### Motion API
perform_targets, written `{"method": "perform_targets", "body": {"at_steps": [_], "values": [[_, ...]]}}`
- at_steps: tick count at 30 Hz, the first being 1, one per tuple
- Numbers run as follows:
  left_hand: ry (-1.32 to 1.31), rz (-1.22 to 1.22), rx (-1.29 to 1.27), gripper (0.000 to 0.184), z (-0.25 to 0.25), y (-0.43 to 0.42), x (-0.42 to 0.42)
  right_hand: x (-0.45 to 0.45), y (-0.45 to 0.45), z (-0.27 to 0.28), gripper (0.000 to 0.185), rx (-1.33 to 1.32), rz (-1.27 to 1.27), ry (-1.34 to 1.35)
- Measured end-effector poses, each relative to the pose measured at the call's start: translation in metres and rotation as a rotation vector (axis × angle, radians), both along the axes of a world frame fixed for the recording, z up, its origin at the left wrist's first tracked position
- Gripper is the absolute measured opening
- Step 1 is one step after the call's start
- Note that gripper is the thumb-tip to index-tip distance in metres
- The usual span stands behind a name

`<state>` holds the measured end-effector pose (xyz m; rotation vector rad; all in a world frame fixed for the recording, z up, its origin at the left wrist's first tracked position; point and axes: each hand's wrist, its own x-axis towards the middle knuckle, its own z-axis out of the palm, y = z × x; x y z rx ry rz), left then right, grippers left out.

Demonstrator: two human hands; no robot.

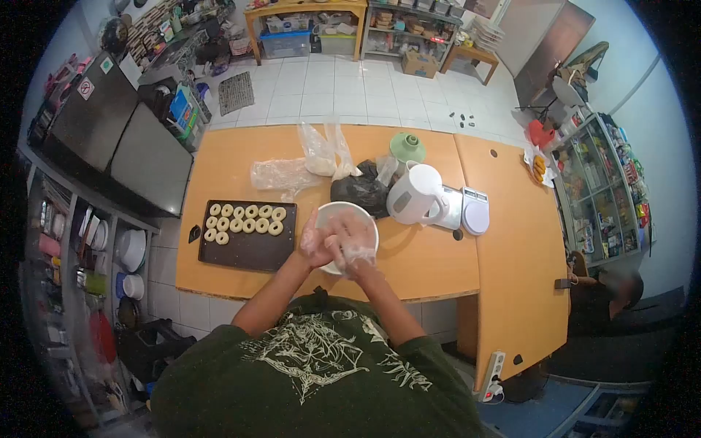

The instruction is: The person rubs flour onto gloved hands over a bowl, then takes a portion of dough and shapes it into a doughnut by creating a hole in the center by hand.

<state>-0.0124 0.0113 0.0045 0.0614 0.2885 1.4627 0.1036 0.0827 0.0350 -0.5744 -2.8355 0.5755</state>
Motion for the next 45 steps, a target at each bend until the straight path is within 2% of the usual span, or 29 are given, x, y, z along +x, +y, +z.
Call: {"method": "perform_targets", "body": {"at_steps": [1,2,3,5,6,7,9,10,11,13,14,15,17,18,19,22,25,26,27,29,31,33,35,37,39,41,42,44,45], "values": [[0.126,0.032,-0.140,0.102,0.000,-0.003,0.003,0.002,0.003,-0.003,0.057,0.084,-0.162,0.026],[0.011,-0.112,-0.080,0.095,-0.018,0.000,0.005,-0.001,0.004,-0.008,0.057,0.128,-0.276,0.095],[0.005,-0.113,-0.082,0.095,-0.024,0.002,0.011,-0.008,-0.001,-0.014,0.057,0.126,-0.276,0.090],[0.095,-0.075,0.225,0.097,-0.034,0.006,0.019,-0.017,-0.010,-0.025,0.057,-0.214,-0.300,-0.089],[-0.040,-0.087,0.257,0.102,-0.054,0.017,0.011,-0.017,-0.014,-0.027,0.057,-0.326,-0.311,-0.151],[-0.041,-0.088,0.254,0.102,-0.039,0.015,0.005,-0.011,-0.021,-0.019,0.056,-0.208,-0.182,-0.090],[-0.064,0.036,0.170,0.099,-0.010,0.005,-0.005,-0.001,-0.027,-0.005,0.056,0.035,0.077,0.033],[-0.074,0.032,0.059,0.098,-0.004,0.002,-0.005,-0.001,-0.016,-0.016,0.055,-0.065,0.024,0.176],[-0.078,0.034,0.055,0.098,0.000,-0.002,0.001,0.005,-0.007,-0.028,0.055,-0.069,0.025,0.172],[0.145,-0.009,-0.146,0.098,0.019,-0.012,0.025,0.002,0.006,-0.009,0.054,0.059,-0.172,0.103],[0.164,0.042,-0.163,0.096,0.010,-0.014,0.035,-0.001,0.007,0.002,0.054,-0.106,-0.132,0.087],[0.165,0.035,-0.165,0.096,-0.004,-0.009,0.033,0.000,-0.001,0.002,0.054,-0.108,-0.139,0.088],[-0.055,-0.184,0.424,0.096,-0.030,0.003,0.028,-0.003,-0.026,-0.001,0.054,-0.059,0.054,0.141],[-0.055,-0.186,0.425,0.096,-0.025,0.002,0.023,-0.005,-0.035,0.021,0.056,-0.016,0.178,0.175],[-0.066,-0.121,0.302,0.097,-0.014,-0.001,0.015,-0.003,-0.033,0.021,0.056,-0.011,0.173,0.173],[-0.166,0.022,-0.053,0.102,0.000,-0.002,-0.002,0.003,-0.013,0.009,0.060,0.123,-0.128,-0.030],[0.045,0.004,-0.049,0.098,0.006,-0.004,0.033,-0.006,-0.006,0.025,0.064,0.068,-0.233,0.052],[0.011,-0.052,0.211,0.097,-0.008,0.002,0.035,-0.013,-0.023,0.040,0.065,-0.390,-0.412,-0.161],[-0.024,-0.110,0.470,0.096,-0.022,0.007,0.037,-0.014,-0.025,0.033,0.065,-0.389,-0.411,-0.157],[-0.066,-0.086,0.381,0.097,-0.003,0.007,0.025,-0.012,-0.029,0.014,0.065,0.030,0.041,0.159],[-0.110,-0.057,0.291,0.097,0.020,0.005,0.011,0.000,-0.027,0.029,0.066,0.038,0.038,0.219],[-0.158,-0.022,0.202,0.097,0.030,0.002,0.003,0.008,-0.015,0.040,0.063,0.237,-0.140,-0.025],[-0.254,-0.077,0.152,0.094,0.028,-0.001,0.020,0.006,0.000,0.022,0.068,0.189,-0.225,0.045],[0.084,0.131,-0.004,0.105,0.056,-0.002,0.050,-0.009,-0.002,0.032,0.076,-0.059,-0.172,0.081],[0.139,-0.088,0.705,0.103,0.005,0.010,0.032,-0.022,-0.036,0.083,0.070,-0.361,-0.622,-0.539],[0.085,-0.033,0.466,0.098,0.021,0.007,0.016,-0.008,-0.026,0.028,0.063,-0.016,0.139,0.077],[0.053,0.000,0.347,0.095,0.029,0.005,0.010,-0.003,-0.018,0.029,0.062,-0.047,0.232,0.123],[-0.018,0.069,0.102,0.090,0.035,-0.002,0.005,0.010,0.000,0.037,0.061,-0.008,0.199,0.148],[-0.025,0.075,0.092,0.090,0.029,-0.004,0.007,0.008,0.003,0.040,0.061,-0.019,0.203,0.141]]}}
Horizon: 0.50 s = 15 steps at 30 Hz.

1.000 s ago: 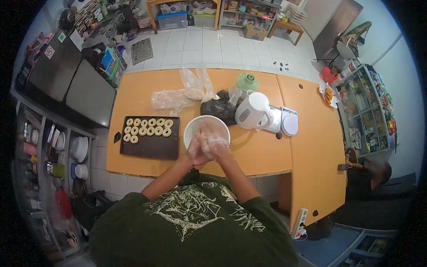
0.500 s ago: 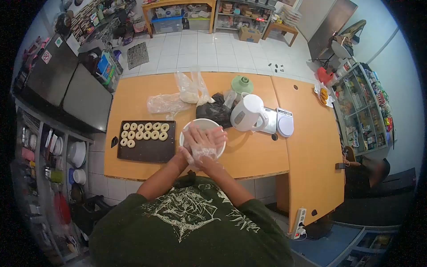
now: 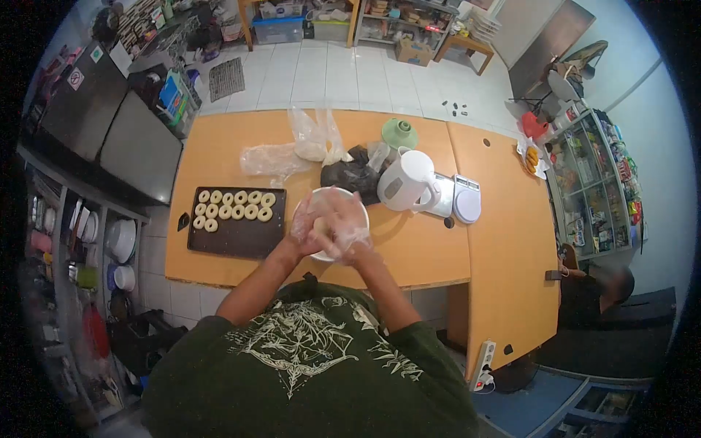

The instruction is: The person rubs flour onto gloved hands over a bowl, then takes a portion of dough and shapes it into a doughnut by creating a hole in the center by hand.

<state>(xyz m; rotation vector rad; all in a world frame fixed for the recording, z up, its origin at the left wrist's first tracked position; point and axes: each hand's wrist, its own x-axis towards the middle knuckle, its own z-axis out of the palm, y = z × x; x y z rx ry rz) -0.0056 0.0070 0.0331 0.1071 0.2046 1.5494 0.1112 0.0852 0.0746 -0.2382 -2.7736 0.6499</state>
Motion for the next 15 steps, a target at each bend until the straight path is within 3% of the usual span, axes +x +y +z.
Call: {"method": "perform_targets", "body": {"at_steps": [2,3,4,6,7,8,9,10,12,14,15], "values": [[-0.082,-0.204,-0.079,0.087,-0.011,0.006,0.010,-0.004,0.008,0.005,0.062,0.034,-0.221,0.094],[0.244,-0.111,-0.102,0.109,-0.008,0.008,0.027,-0.010,0.007,-0.002,0.059,0.012,-0.212,0.073],[0.248,-0.114,-0.099,0.109,-0.021,0.012,0.030,-0.013,0.001,-0.009,0.059,0.016,-0.216,0.077],[0.001,-0.125,0.297,0.105,-0.035,0.020,0.029,-0.011,-0.015,-0.020,0.064,-0.108,0.006,0.040],[0.136,-0.043,0.161,0.104,-0.029,0.016,0.022,-0.005,-0.021,-0.015,0.065,-0.102,0.059,0.005],[0.138,-0.044,0.160,0.104,-0.024,0.013,0.015,0.000,-0.018,-0.025,0.065,-0.103,0.058,0.007],[0.094,-0.048,-0.006,0.101,-0.013,0.010,0.010,0.005,-0.010,-0.041,0.064,-0.055,-0.050,-0.020],[0.048,-0.050,-0.172,0.098,-0.010,0.006,0.005,0.007,-0.007,-0.042,0.064,-0.008,-0.158,-0.049],[-0.552,-0.324,0.200,0.096,-0.060,0.003,0.010,0.004,0.001,-0.036,0.066,0.091,-0.253,-0.254],[-0.023,-0.205,-0.075,0.089,-0.045,0.004,0.033,-0.005,-0.003,-0.029,0.066,-0.052,-0.330,-0.116],[0.121,-0.176,0.070,0.096,-0.046,0.006,0.037,-0.010,-0.007,-0.041,0.068,-0.180,-0.257,0.014]]}}
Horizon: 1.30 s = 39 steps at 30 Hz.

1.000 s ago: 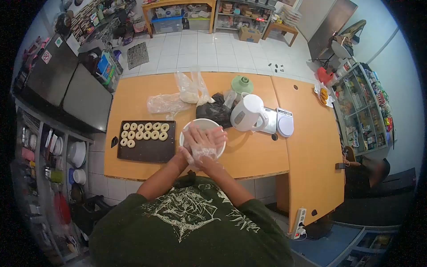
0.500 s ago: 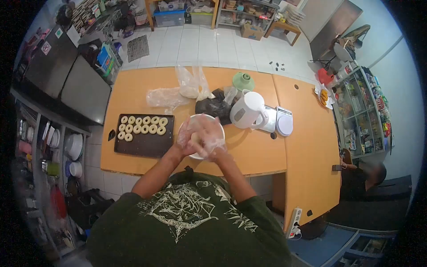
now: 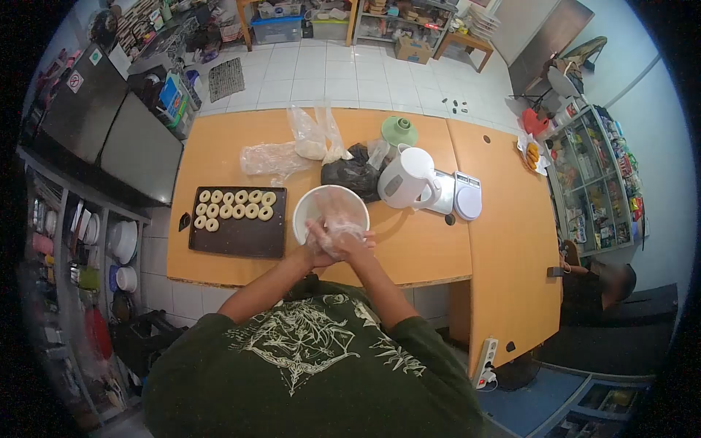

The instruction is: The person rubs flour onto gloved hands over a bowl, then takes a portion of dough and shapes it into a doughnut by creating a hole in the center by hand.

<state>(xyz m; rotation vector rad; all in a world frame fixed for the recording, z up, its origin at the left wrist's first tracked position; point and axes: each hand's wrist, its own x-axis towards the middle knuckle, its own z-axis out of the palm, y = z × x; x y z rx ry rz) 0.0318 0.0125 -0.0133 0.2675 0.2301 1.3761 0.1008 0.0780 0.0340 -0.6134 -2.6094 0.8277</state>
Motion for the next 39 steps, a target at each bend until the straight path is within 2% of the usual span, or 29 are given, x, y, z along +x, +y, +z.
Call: {"method": "perform_targets", "body": {"at_steps": [1,3,4,5,7,8,9,11,12,13,15,16,17,20,22,23,24,26,27,29,31,33,34,35,37,39], "values": [[0.001,-0.002,-0.001,0.096,0.002,0.000,-0.001,-0.003,-0.010,0.011,0.068,-0.001,-0.002,0.001],[-0.095,0.041,0.055,0.101,0.009,-0.001,-0.010,-0.004,-0.029,0.031,0.066,0.177,0.282,-0.081],[-0.114,0.052,0.070,0.103,0.016,-0.001,-0.018,-0.002,-0.032,0.026,0.066,0.245,0.338,-0.043],[-0.133,0.063,0.086,0.104,0.022,-0.001,-0.026,-0.002,-0.024,0.019,0.066,0.248,0.338,-0.038],[-0.143,0.022,0.026,0.089,0.037,-0.006,-0.040,0.003,-0.001,0.005,0.064,0.219,0.257,-0.082],[-0.521,0.041,-0.050,0.102,-0.015,-0.004,-0.053,0.008,0.006,0.000,0.056,0.199,0.144,-0.076],[-0.521,0.040,-0.051,0.102,-0.005,-0.009,-0.044,0.006,0.008,0.001,0.056,0.198,0.142,-0.077],[-0.045,0.095,-0.226,0.100,0.030,-0.018,-0.014,0.000,0.008,0.004,0.054,-0.010,0.028,-0.190],[-0.144,-0.015,-0.010,0.108,0.018,-0.015,-0.007,-0.009,-0.012,0.026,0.055,-0.124,-0.134,-0.281],[-0.142,-0.012,-0.009,0.108,0.020,-0.014,-0.007,-0.013,-0.022,0.024,0.055,-0.123,-0.131,-0.279],[-0.236,0.054,0.030,0.106,0.025,-0.013,-0.009,-0.012,-0.037,0.020,0.056,0.260,0.225,-0.096],[-0.009,0.201,-0.072,0.112,0.024,-0.007,-0.011,-0.010,-0.037,0.023,0.056,0.219,0.258,0.013],[-0.007,0.204,-0.069,0.112,0.025,-0.007,-0.018,-0.007,-0.029,0.015,0.056,0.222,0.260,0.015],[-0.073,0.153,0.031,0.117,0.033,-0.014,-0.029,0.000,-0.006,-0.008,0.055,0.265,0.139,-0.135],[-0.041,0.125,-0.209,0.121,0.035,-0.019,-0.018,0.000,-0.004,0.000,0.056,0.233,-0.031,-0.144],[-0.038,0.121,-0.210,0.121,0.029,-0.015,-0.015,0.001,-0.005,0.004,0.056,0.221,-0.090,-0.146],[-0.116,0.034,0.006,0.123,0.027,-0.009,-0.013,0.002,-0.009,0.009,0.057,0.234,-0.059,-0.168],[-0.341,0.021,0.082,0.126,0.023,-0.007,-0.014,0.003,-0.020,0.020,0.059,0.258,0.002,-0.213],[-0.338,0.018,0.081,0.126,0.031,-0.008,-0.019,0.003,-0.025,0.025,0.060,0.270,0.034,-0.235],[-0.259,0.132,0.017,0.126,0.044,-0.011,-0.033,0.002,-0.027,0.030,0.063,0.304,0.110,-0.284],[-0.284,0.179,-0.075,0.123,0.043,-0.018,-0.034,0.004,-0.014,0.026,0.064,0.309,0.036,-0.278],[-0.120,0.143,-0.184,0.119,0.048,-0.022,-0.022,0.002,-0.005,0.025,0.062,0.151,-0.231,-0.128],[0.041,0.251,-0.259,0.119,0.063,-0.021,-0.009,0.000,-0.006,0.029,0.058,0.135,-0.240,-0.097],[0.043,0.249,-0.257,0.119,0.051,-0.018,-0.008,0.001,-0.006,0.028,0.058,0.136,-0.243,-0.095],[-0.200,-0.048,0.045,0.121,0.024,-0.007,-0.010,0.007,-0.009,0.020,0.058,0.172,-0.134,-0.094],[-0.289,-0.010,0.059,0.125,0.021,-0.006,-0.014,0.015,-0.016,0.009,0.058,0.204,-0.018,-0.097]]}}
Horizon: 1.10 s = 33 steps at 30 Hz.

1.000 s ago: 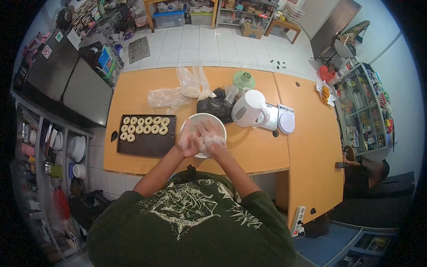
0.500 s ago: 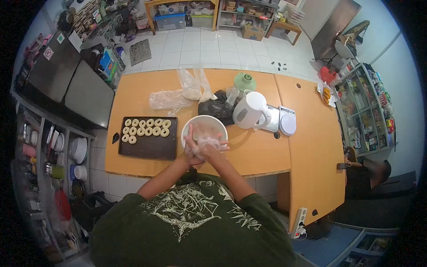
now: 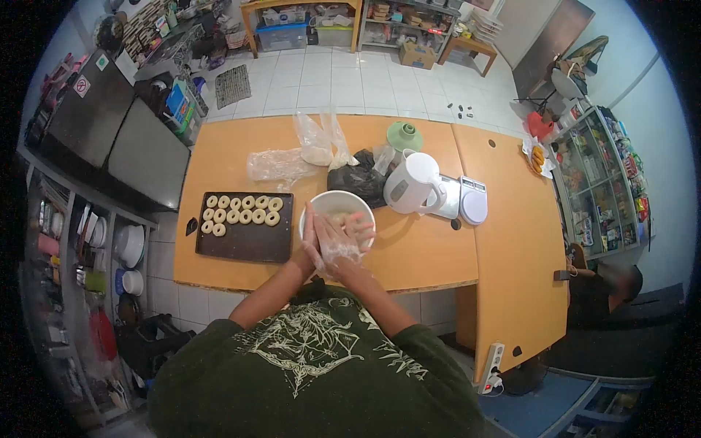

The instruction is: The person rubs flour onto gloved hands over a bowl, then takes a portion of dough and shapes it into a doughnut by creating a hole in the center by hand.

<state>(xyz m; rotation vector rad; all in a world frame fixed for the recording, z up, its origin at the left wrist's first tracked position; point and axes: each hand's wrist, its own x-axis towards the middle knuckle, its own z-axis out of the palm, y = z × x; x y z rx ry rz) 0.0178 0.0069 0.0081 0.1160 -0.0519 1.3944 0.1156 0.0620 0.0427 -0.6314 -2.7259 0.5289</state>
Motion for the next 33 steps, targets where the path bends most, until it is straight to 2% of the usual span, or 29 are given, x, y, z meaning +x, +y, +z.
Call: {"method": "perform_targets", "body": {"at_steps": [2,4,6,7,8,9,11,12,14,15,16,18,20,21,22,23,24,26,27,28,30,31,32,33], "values": [[0.024,0.091,-0.103,0.127,0.012,-0.005,-0.015,0.004,-0.003,-0.005,0.058,0.024,0.116,-0.016],[0.011,0.107,-0.159,0.125,0.016,-0.011,-0.015,0.004,0.010,0.000,0.055,0.084,0.043,-0.054],[0.280,0.103,-0.197,0.122,0.015,-0.011,-0.001,-0.002,0.022,-0.007,0.048,-0.053,-0.208,-0.055],[0.361,0.136,-0.320,0.116,0.020,-0.010,0.008,-0.009,0.016,-0.014,0.047,-0.071,-0.197,-0.060],[0.363,0.137,-0.317,0.116,0.020,-0.009,0.005,-0.016,0.010,-0.021,0.046,-0.090,-0.186,-0.064],[0.331,0.142,-0.269,0.115,0.018,-0.009,-0.001,-0.030,-0.007,-0.026,0.046,-0.060,-0.301,-0.159],[0.267,0.149,-0.175,0.113,0.012,-0.007,-0.018,-0.023,0.004,-0.023,0.045,-0.020,0.105,-0.103],[0.233,0.154,-0.128,0.112,0.010,-0.007,-0.025,-0.017,0.006,-0.017,0.045,-0.018,0.106,-0.105],[0.163,0.164,-0.035,0.110,0.005,-0.007,-0.032,-0.008,0.006,-0.010,0.049,0.124,0.129,0.084],[0.273,0.186,-0.248,0.107,0.010,-0.009,-0.030,-0.010,0.013,0.001,0.049,-0.005,0.047,-0.049],[0.272,0.187,-0.249,0.107,0.014,-0.009,-0.024,-0.015,0.016,0.002,0.049,-0.005,0.048,-0.051],[0.516,0.148,-0.297,0.109,0.029,-0.008,-0.002,-0.020,0.017,-0.002,0.049,0.121,-0.106,0.138],[0.462,0.200,-0.256,0.115,0.033,-0.006,0.002,-0.022,0.032,-0.116,0.054,0.285,-0.015,0.023],[0.317,0.140,-0.116,0.116,0.019,-0.002,-0.004,-0.037,0.016,-0.101,0.058,0.011,-0.117,-0.126],[0.171,0.078,0.021,0.118,0.005,0.002,-0.008,-0.035,0.011,-0.066,0.052,-0.006,0.016,-0.056],[0.148,0.130,0.030,0.121,-0.002,0.007,-0.011,-0.034,0.004,-0.030,0.046,-0.027,0.152,0.006],[0.146,0.131,0.026,0.121,-0.003,0.005,-0.016,-0.026,0.006,-0.020,0.046,-0.031,0.153,0.004],[0.128,0.202,-0.213,0.116,-0.002,-0.002,-0.030,-0.017,0.013,-0.012,0.043,0.134,0.100,-0.026],[0.237,0.179,-0.217,0.112,0.004,-0.005,-0.028,-0.012,0.022,-0.017,0.043,0.143,0.029,-0.093],[0.240,0.172,-0.218,0.112,0.007,-0.007,-0.021,-0.015,0.029,-0.025,0.043,0.141,0.021,-0.091],[0.357,0.122,-0.312,0.109,0.014,-0.006,0.006,-0.021,0.041,-0.037,0.042,-0.124,-0.058,-0.058],[0.375,0.181,-0.274,0.109,0.018,-0.006,0.018,-0.019,0.025,-0.004,0.043,-0.335,-0.049,0.018],[0.377,0.179,-0.277,0.109,0.008,-0.002,0.014,-0.018,0.018,-0.001,0.043,-0.339,-0.050,0.020],[0.281,0.087,0.002,0.106,0.006,0.004,0.007,-0.016,0.011,0.001,0.043,-0.264,-0.008,0.038]]}}
